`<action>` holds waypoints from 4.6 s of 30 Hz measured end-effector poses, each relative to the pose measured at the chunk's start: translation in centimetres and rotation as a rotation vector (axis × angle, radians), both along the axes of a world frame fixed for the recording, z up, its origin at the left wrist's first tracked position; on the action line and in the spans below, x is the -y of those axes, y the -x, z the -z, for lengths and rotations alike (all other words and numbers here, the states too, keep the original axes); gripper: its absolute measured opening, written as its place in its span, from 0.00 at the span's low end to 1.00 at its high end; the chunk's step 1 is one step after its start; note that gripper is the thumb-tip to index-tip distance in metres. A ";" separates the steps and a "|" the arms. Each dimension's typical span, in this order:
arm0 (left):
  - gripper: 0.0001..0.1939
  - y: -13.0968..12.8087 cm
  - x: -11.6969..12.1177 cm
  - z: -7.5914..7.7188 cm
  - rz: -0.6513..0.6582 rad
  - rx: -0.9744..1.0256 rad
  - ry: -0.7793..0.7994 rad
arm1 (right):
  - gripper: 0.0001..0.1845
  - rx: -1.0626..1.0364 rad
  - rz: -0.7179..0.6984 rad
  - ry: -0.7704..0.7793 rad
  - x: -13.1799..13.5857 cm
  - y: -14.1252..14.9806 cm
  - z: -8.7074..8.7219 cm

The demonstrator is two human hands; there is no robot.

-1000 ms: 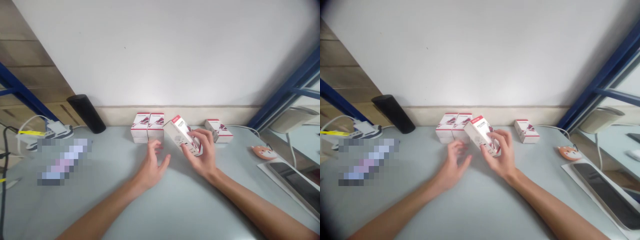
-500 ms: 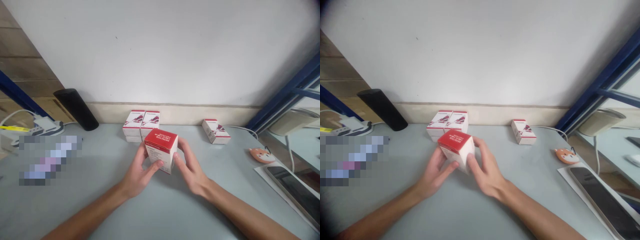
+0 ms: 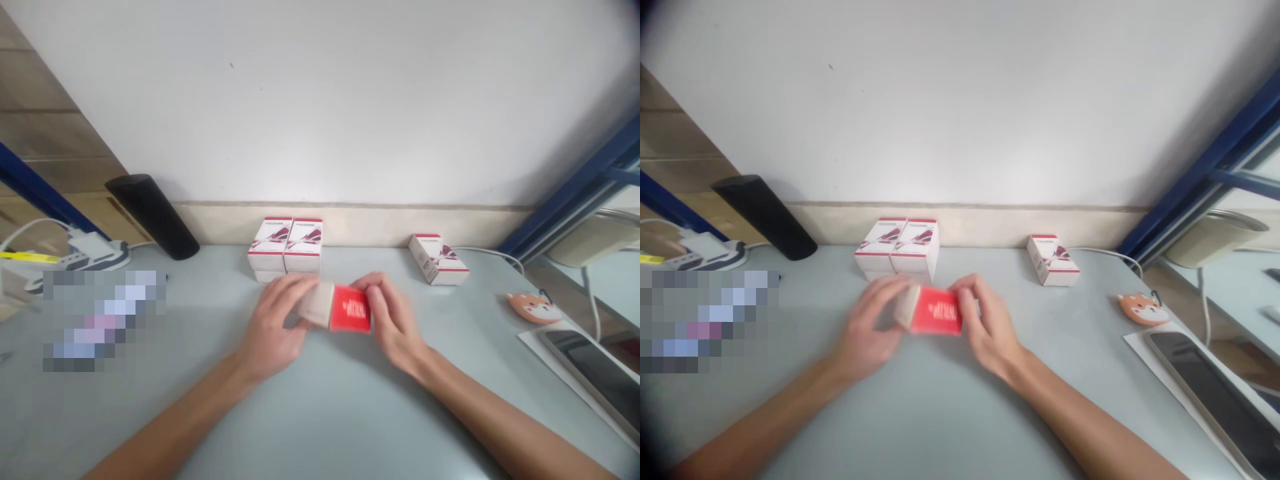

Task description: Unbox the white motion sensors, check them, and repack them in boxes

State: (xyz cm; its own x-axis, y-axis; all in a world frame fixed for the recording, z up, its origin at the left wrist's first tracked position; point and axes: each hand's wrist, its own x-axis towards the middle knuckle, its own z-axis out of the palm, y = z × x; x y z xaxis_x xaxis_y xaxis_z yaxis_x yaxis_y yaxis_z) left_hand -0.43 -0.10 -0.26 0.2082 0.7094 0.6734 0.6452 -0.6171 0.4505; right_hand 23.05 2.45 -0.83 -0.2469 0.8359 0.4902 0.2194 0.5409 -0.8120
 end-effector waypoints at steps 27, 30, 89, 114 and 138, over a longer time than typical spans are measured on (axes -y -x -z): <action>0.34 -0.2 1.4 -2.6 0.236 -0.339 -0.229 | 0.41 -0.177 -0.028 0.590 -1.0 0.4 -1.5; 0.30 -0.5 1.8 -3.0 0.233 -0.387 -0.233 | 0.41 -0.163 -0.091 0.688 -0.8 0.6 -1.1; 0.34 1.3 -0.9 0.2 -0.122 -0.089 0.442 | 0.09 0.942 0.137 -0.013 -3.5 -1.5 -0.2; 0.25 0.2 0.2 0.2 -0.123 0.184 0.473 | 0.12 -0.087 0.008 0.297 -7.1 -7.7 -1.0; 0.28 -3.6 3.0 -1.7 0.314 0.879 0.962 | 0.18 -0.663 0.021 0.559 -1.7 -1.4 -4.5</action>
State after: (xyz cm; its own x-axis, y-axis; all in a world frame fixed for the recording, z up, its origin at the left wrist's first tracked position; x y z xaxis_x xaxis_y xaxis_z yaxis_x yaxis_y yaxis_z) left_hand 3.17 -3.10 1.48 0.2068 0.9759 -0.0694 -0.1902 0.1096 0.9756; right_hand 24.45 4.11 3.65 -0.0373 0.9984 0.0429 -0.3879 0.0251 -0.9214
